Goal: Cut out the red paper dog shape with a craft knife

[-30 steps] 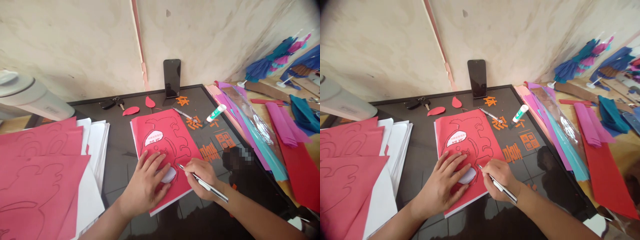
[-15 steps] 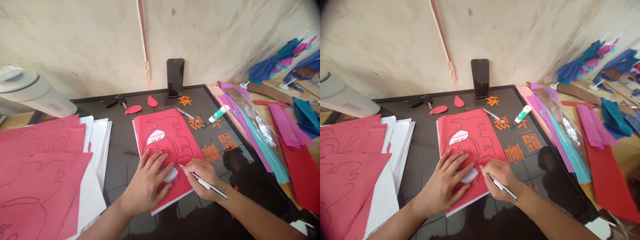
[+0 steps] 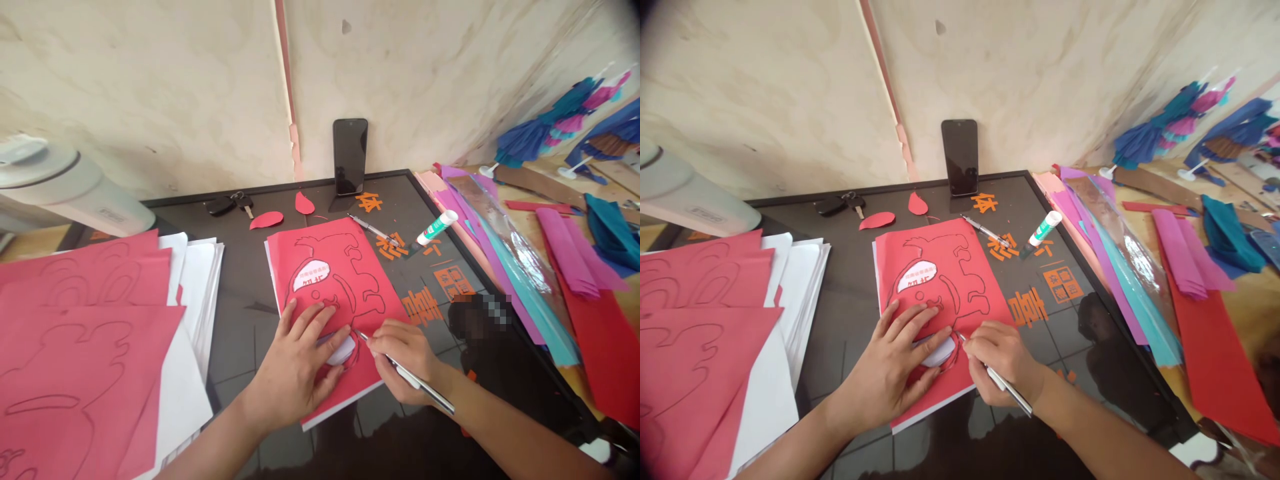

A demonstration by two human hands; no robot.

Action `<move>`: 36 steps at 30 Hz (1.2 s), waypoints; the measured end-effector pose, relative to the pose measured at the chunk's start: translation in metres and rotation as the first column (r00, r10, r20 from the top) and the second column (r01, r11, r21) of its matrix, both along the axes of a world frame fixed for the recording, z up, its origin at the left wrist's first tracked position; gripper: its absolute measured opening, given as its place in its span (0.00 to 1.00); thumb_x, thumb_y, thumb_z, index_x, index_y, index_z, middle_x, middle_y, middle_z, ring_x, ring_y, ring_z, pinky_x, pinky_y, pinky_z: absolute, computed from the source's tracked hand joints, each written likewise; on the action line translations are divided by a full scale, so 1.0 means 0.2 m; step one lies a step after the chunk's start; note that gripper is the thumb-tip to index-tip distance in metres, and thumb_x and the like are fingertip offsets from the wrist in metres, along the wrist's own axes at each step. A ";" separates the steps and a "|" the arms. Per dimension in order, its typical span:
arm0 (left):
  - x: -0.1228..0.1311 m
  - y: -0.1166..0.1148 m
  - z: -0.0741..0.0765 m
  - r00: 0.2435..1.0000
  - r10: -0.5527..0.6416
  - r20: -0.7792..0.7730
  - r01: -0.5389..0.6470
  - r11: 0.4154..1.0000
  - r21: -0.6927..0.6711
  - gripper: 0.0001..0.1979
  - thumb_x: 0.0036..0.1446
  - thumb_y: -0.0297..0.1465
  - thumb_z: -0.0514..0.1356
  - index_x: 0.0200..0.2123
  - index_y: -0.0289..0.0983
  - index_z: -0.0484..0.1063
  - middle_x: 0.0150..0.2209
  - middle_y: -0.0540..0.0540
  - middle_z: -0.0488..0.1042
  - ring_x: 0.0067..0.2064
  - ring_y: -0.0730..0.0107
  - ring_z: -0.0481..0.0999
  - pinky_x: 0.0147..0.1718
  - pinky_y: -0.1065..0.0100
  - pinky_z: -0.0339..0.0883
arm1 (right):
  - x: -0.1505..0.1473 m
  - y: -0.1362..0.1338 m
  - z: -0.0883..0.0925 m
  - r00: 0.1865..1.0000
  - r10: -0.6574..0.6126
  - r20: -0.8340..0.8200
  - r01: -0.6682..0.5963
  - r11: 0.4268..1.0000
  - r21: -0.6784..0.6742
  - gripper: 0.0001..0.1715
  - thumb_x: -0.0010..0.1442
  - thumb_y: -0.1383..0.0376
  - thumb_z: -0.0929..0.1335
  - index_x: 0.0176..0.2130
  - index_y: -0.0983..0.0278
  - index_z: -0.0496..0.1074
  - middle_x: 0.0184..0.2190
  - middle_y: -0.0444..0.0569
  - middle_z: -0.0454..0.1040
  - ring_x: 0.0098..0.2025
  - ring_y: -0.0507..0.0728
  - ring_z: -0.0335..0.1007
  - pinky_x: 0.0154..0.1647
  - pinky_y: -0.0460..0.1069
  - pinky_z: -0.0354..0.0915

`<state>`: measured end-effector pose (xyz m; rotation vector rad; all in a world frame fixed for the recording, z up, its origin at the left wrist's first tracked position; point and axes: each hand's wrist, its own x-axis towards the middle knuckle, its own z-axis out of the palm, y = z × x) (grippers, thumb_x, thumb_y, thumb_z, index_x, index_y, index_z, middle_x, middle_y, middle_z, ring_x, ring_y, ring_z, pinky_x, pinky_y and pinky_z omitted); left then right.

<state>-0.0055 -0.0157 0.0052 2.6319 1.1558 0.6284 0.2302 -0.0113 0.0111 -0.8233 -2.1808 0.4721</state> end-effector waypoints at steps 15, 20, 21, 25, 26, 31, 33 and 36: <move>-0.01 0.00 0.00 1.000 -0.008 0.017 0.007 1.000 0.006 0.20 0.64 0.37 0.56 0.58 0.41 0.71 0.59 0.38 0.67 0.60 0.47 0.65 0.63 0.37 0.48 | 0.00 0.00 0.00 0.996 -0.017 -0.083 0.017 1.000 -0.005 0.12 0.57 0.78 0.63 0.37 0.64 0.67 0.26 0.48 0.71 0.27 0.54 0.65 0.30 0.49 0.66; -0.01 0.00 0.00 1.000 -0.013 0.027 0.013 1.000 0.014 0.20 0.63 0.36 0.57 0.57 0.41 0.72 0.59 0.38 0.67 0.60 0.46 0.66 0.62 0.36 0.48 | 0.00 0.01 -0.01 0.999 -0.022 -0.037 0.021 0.999 -0.024 0.12 0.58 0.78 0.64 0.38 0.64 0.68 0.28 0.50 0.73 0.29 0.55 0.67 0.32 0.50 0.67; -0.01 0.00 0.00 0.999 -0.014 0.030 0.014 1.000 0.013 0.20 0.63 0.36 0.57 0.57 0.41 0.71 0.59 0.38 0.67 0.60 0.46 0.66 0.63 0.35 0.48 | 0.00 0.01 -0.01 0.999 -0.019 -0.031 0.018 0.999 -0.027 0.12 0.58 0.78 0.64 0.38 0.64 0.68 0.28 0.50 0.73 0.29 0.55 0.68 0.32 0.50 0.67; -0.01 0.00 -0.01 0.999 -0.012 0.035 0.012 1.000 0.000 0.21 0.63 0.36 0.57 0.58 0.40 0.71 0.60 0.37 0.67 0.60 0.45 0.65 0.63 0.35 0.47 | 0.00 0.00 0.00 1.000 -0.013 -0.010 0.013 0.999 -0.029 0.11 0.58 0.78 0.63 0.38 0.63 0.68 0.28 0.49 0.74 0.29 0.55 0.68 0.32 0.49 0.68; -0.01 0.00 -0.01 0.999 -0.010 0.033 0.011 1.000 -0.004 0.21 0.63 0.36 0.57 0.58 0.40 0.71 0.60 0.37 0.67 0.61 0.45 0.65 0.63 0.35 0.47 | 0.00 0.00 0.01 1.000 -0.015 -0.007 0.015 1.000 -0.027 0.11 0.58 0.78 0.63 0.38 0.63 0.68 0.28 0.49 0.74 0.29 0.55 0.68 0.32 0.49 0.68; 0.00 0.00 -0.01 0.999 -0.013 0.032 0.013 1.000 0.001 0.21 0.63 0.36 0.57 0.58 0.40 0.71 0.60 0.38 0.67 0.60 0.46 0.66 0.63 0.35 0.47 | -0.01 0.01 0.00 1.000 -0.014 0.011 0.014 1.000 -0.002 0.12 0.58 0.78 0.63 0.37 0.63 0.68 0.28 0.50 0.74 0.29 0.55 0.68 0.32 0.49 0.68; 0.00 0.00 -0.01 0.999 -0.010 0.032 0.010 1.000 0.002 0.21 0.63 0.36 0.56 0.58 0.40 0.71 0.59 0.38 0.67 0.60 0.46 0.66 0.63 0.35 0.47 | 0.00 0.01 0.00 1.000 -0.010 0.018 0.010 1.000 0.012 0.12 0.57 0.78 0.63 0.36 0.63 0.68 0.27 0.49 0.73 0.28 0.55 0.67 0.31 0.49 0.67; 0.00 0.00 0.00 0.999 -0.006 0.032 0.006 1.000 -0.007 0.21 0.63 0.36 0.57 0.58 0.41 0.71 0.59 0.38 0.67 0.60 0.46 0.65 0.63 0.36 0.47 | 0.00 0.00 -0.01 0.999 -0.007 0.033 0.006 1.000 0.029 0.12 0.56 0.77 0.63 0.34 0.62 0.69 0.26 0.48 0.71 0.26 0.55 0.65 0.30 0.49 0.66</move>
